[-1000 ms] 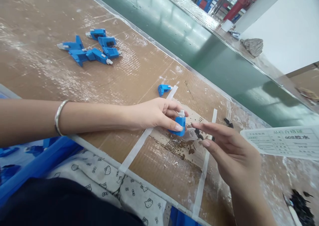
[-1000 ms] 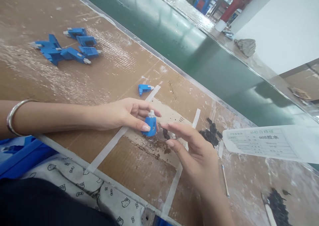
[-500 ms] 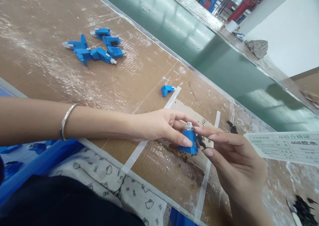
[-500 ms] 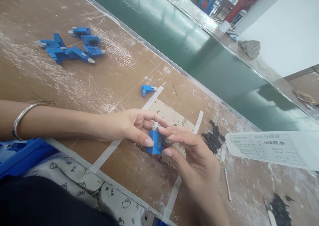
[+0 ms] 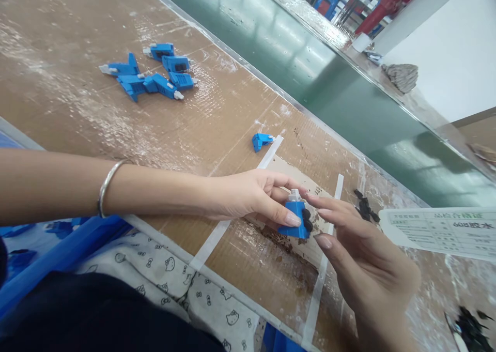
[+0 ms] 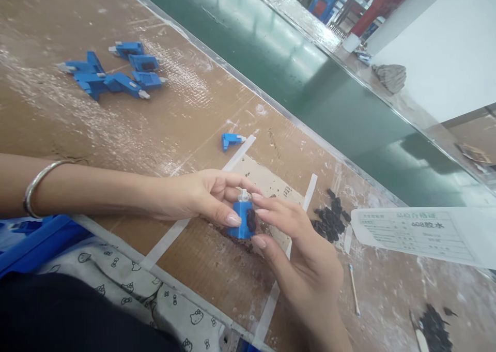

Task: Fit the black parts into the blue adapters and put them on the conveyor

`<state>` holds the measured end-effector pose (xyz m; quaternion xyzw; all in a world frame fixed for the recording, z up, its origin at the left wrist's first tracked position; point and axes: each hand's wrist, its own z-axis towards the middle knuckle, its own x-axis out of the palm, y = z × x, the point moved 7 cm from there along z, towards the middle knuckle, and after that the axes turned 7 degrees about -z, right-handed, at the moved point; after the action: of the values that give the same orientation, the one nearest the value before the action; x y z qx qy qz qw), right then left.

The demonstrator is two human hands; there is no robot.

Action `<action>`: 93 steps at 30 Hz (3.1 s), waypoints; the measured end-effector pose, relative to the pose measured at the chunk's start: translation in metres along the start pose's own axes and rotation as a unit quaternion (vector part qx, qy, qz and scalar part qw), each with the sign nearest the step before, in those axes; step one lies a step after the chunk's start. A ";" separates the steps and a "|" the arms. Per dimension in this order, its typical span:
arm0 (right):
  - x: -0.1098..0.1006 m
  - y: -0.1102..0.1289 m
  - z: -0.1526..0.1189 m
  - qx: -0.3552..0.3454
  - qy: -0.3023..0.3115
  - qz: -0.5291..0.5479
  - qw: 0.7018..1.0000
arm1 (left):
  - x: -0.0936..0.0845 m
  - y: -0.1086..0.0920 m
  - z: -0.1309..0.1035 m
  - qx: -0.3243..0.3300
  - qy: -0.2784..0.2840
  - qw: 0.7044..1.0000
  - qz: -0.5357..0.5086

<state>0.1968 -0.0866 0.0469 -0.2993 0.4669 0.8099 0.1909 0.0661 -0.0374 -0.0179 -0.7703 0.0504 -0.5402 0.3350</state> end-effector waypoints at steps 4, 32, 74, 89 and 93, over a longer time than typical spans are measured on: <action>-0.001 0.017 0.002 -0.095 -0.005 -0.127 0.987 | -0.002 -0.002 0.001 0.013 -0.002 1.000 -0.003; -0.014 -0.031 0.006 -0.037 -0.067 -0.281 0.957 | 0.007 -0.079 -0.017 0.239 -0.140 0.748 0.604; -0.040 -0.105 0.005 0.037 -0.007 -0.378 0.925 | -0.031 -0.089 -0.006 0.196 -0.217 0.502 0.814; -0.042 -0.103 0.003 0.082 0.013 -0.338 0.938 | -0.026 -0.079 -0.005 0.171 -0.172 0.466 0.851; -0.047 -0.109 0.004 0.128 0.012 -0.309 0.942 | -0.025 -0.079 -0.005 0.177 -0.170 0.475 0.845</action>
<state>0.2949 -0.0307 0.0092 -0.4112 0.4538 0.6408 0.4630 0.0291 0.0318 0.0079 -0.3552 0.5223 0.1486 0.7609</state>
